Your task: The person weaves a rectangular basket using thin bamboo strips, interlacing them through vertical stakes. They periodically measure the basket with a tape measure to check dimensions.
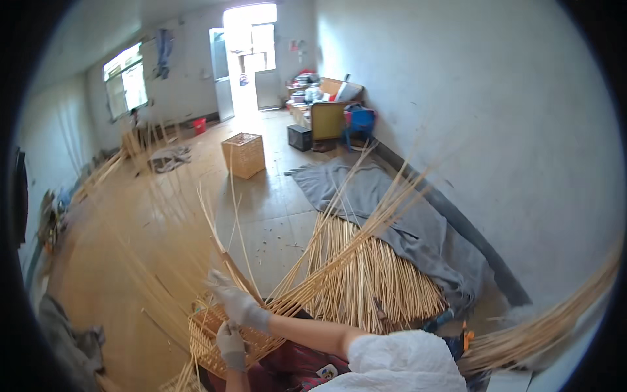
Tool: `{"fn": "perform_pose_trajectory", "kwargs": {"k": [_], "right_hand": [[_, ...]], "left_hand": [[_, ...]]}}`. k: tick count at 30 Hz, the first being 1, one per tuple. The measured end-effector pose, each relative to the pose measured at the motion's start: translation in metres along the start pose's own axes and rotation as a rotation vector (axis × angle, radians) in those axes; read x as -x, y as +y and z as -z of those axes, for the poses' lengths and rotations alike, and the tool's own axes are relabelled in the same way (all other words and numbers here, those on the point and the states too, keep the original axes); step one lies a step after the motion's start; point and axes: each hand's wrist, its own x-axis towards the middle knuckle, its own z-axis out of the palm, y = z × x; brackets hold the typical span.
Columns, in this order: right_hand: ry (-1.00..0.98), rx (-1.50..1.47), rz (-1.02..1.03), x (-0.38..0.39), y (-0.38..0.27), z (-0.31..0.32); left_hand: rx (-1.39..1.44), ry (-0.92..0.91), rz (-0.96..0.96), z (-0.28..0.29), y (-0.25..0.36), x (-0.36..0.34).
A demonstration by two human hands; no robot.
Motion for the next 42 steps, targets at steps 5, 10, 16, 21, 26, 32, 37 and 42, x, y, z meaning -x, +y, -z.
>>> {"fn": "perform_pose_trajectory", "kwargs": {"k": [5, 10, 16, 21, 26, 32, 37, 42], "right_hand": [[0.344, -0.865, -0.319, -0.016, 0.038, 0.035], [-0.002, -0.779, -0.65, 0.135, 0.049, 0.046], [-0.459, -0.496, -0.407, 0.08, -0.01, 0.062], [-0.039, -0.474, -0.147, 0.106, -0.004, 0.018], [-0.512, -0.989, 0.344, 0.108, -0.109, 0.033], [-0.493, -0.875, 0.921, 0.09, -0.187, 0.039], [-0.45, -0.916, 0.857, 0.104, -0.178, 0.042], [-0.218, -1.741, -0.636, 0.071, -0.079, 0.029]], "left_hand": [[0.081, -0.084, 0.198, -0.03, 0.007, -0.009], [-0.034, -0.051, 0.118, -0.006, 0.002, -0.009], [0.25, 0.148, -0.081, 0.006, 0.013, 0.049], [0.24, 0.377, 0.095, 0.09, -0.096, 0.049], [0.079, 0.403, -0.026, 0.089, -0.034, 0.05], [-0.027, 0.239, -0.217, 0.119, -0.013, 0.061], [0.351, 0.295, -0.35, 0.112, 0.011, 0.058], [1.061, 0.345, 0.024, 0.128, -0.042, 0.017]]}}
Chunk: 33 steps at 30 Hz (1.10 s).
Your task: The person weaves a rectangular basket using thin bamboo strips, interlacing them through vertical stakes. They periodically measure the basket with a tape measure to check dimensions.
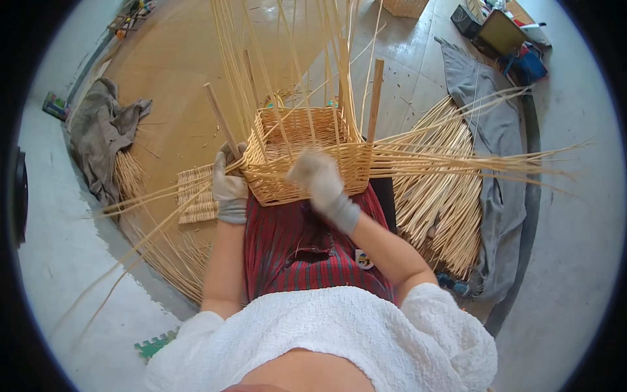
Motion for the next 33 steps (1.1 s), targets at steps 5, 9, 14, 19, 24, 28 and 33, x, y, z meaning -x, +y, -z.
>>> {"fn": "perform_pose_trajectory", "kwargs": {"k": [5, 9, 14, 19, 24, 28, 33], "right_hand": [[0.067, -0.148, 0.042, -0.019, 0.001, 0.035], [0.108, 0.352, -0.163, -0.014, -0.024, 0.043], [-0.046, 0.748, 0.355, -0.076, -0.05, -0.032], [-0.024, 1.307, 0.558, -0.131, -0.054, -0.088], [-0.002, 0.197, 0.309, -0.039, 0.002, 0.056], [0.23, 0.187, -0.034, 0.011, -0.012, 0.103], [0.46, 0.221, 0.058, 0.016, -0.011, 0.099]], "left_hand": [[-0.146, -0.234, -0.085, 0.005, -0.005, -0.004], [-0.684, -0.262, -0.271, 0.015, -0.013, -0.002], [-0.709, -0.107, -0.421, 0.012, -0.041, -0.01], [-0.68, -0.008, -0.406, -0.002, -0.044, -0.014], [-0.624, 0.046, -0.441, -0.002, -0.049, -0.006], [-0.643, 0.129, -0.403, 0.016, -0.054, 0.006], [-1.235, -0.196, -0.928, -0.02, -0.053, 0.074]]}}
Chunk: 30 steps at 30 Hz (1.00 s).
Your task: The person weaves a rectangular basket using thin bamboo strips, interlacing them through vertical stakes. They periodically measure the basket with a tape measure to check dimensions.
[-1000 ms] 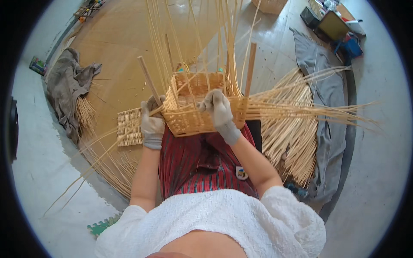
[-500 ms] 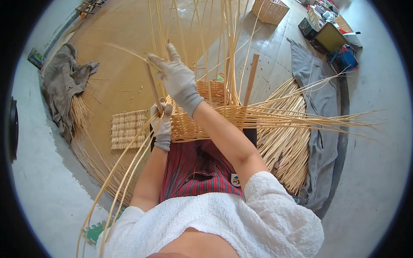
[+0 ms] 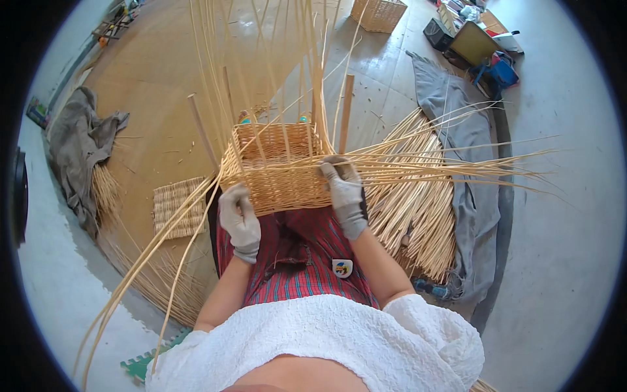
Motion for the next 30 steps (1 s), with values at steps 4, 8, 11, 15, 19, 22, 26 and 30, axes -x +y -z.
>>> {"fn": "perform_pose_trajectory", "kwargs": {"k": [4, 8, 11, 15, 19, 22, 26, 30], "right_hand": [[-0.032, -0.014, 0.126, 0.005, 0.005, -0.035], [-0.198, 0.553, 0.692, -0.063, -0.042, -0.117], [-0.155, 0.857, 0.51, -0.057, -0.094, -0.136], [-0.026, 0.194, 0.321, -0.023, -0.015, -0.031], [0.085, 0.589, 0.469, -0.003, -0.037, 0.013], [0.287, 1.097, 1.024, -0.03, -0.094, -0.032], [0.415, 1.398, 1.001, -0.054, -0.11, -0.033], [0.18, 1.437, 0.602, -0.055, -0.04, 0.032]], "left_hand": [[-0.1, -0.558, 0.344, -0.035, -0.013, -0.06], [-0.329, -0.628, 0.459, -0.053, 0.001, -0.065], [-0.333, -0.585, 0.484, -0.05, -0.003, -0.068], [-0.235, -0.504, 0.422, -0.039, 0.01, -0.067], [-0.252, -0.349, 0.081, -0.049, 0.044, -0.058], [-0.381, -0.786, 0.04, -0.073, 0.08, -0.053], [-0.592, -0.812, 0.012, -0.098, 0.066, -0.038], [-0.519, -0.89, 0.019, -0.088, 0.076, -0.048]]}}
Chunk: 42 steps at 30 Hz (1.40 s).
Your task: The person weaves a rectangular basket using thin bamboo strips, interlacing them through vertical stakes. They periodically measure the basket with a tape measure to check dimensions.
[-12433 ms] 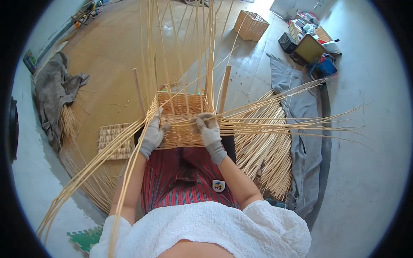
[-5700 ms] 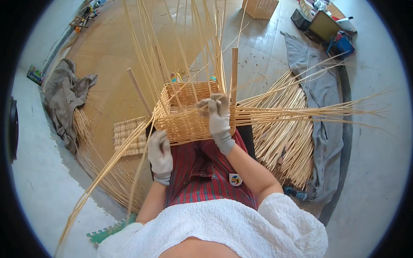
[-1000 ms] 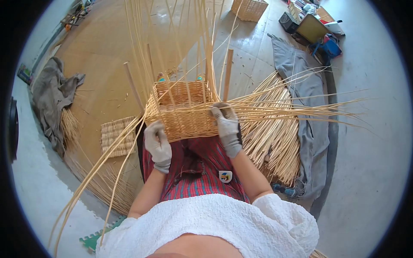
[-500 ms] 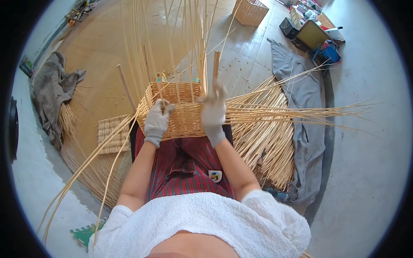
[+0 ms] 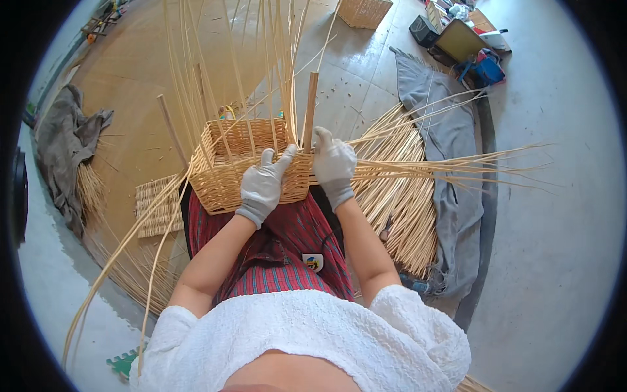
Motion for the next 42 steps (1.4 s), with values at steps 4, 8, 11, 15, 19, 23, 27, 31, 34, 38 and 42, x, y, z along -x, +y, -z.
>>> {"fn": "perform_pose_trajectory", "kwargs": {"k": [4, 8, 11, 15, 19, 23, 27, 31, 34, 38, 42], "right_hand": [[0.277, -0.498, 0.006, -0.005, -0.054, 0.04], [-0.463, -1.393, -0.026, 0.015, -0.151, 0.03], [-0.718, -0.959, -0.244, -0.022, -0.22, -0.012], [-0.43, -0.962, -0.601, -0.033, -0.257, -0.059], [-0.117, -1.322, -0.443, -0.016, -0.261, -0.068], [-0.277, -1.286, -0.111, -0.02, -0.247, -0.037], [0.032, -1.295, -0.057, -0.024, -0.255, -0.053], [0.204, -1.431, 0.124, -0.018, -0.249, 0.03], [-0.159, -1.468, 0.114, -0.007, -0.235, -0.015], [-0.429, -1.648, -0.007, 0.01, -0.212, -0.05], [-0.486, -1.933, -0.188, 0.039, -0.176, -0.047]], "left_hand": [[0.532, 0.506, -0.111, -0.002, -0.056, 0.06], [0.203, 0.598, 0.231, -0.008, -0.132, 0.101], [-0.025, 0.404, 0.382, 0.018, -0.14, 0.089], [0.014, 0.321, 0.384, 0.029, -0.153, 0.086], [0.1, 0.304, 0.395, 0.026, -0.158, 0.082], [0.123, 0.327, 0.344, 0.006, -0.185, 0.088], [0.25, 0.309, 0.394, -0.001, -0.18, 0.085], [0.327, 0.268, 0.416, -0.01, -0.193, 0.089], [0.437, 0.274, 0.376, -0.018, -0.189, 0.083], [0.366, 0.305, 0.345, -0.012, -0.189, 0.083], [0.306, 0.377, 0.236, 0.007, -0.176, 0.085]]}}
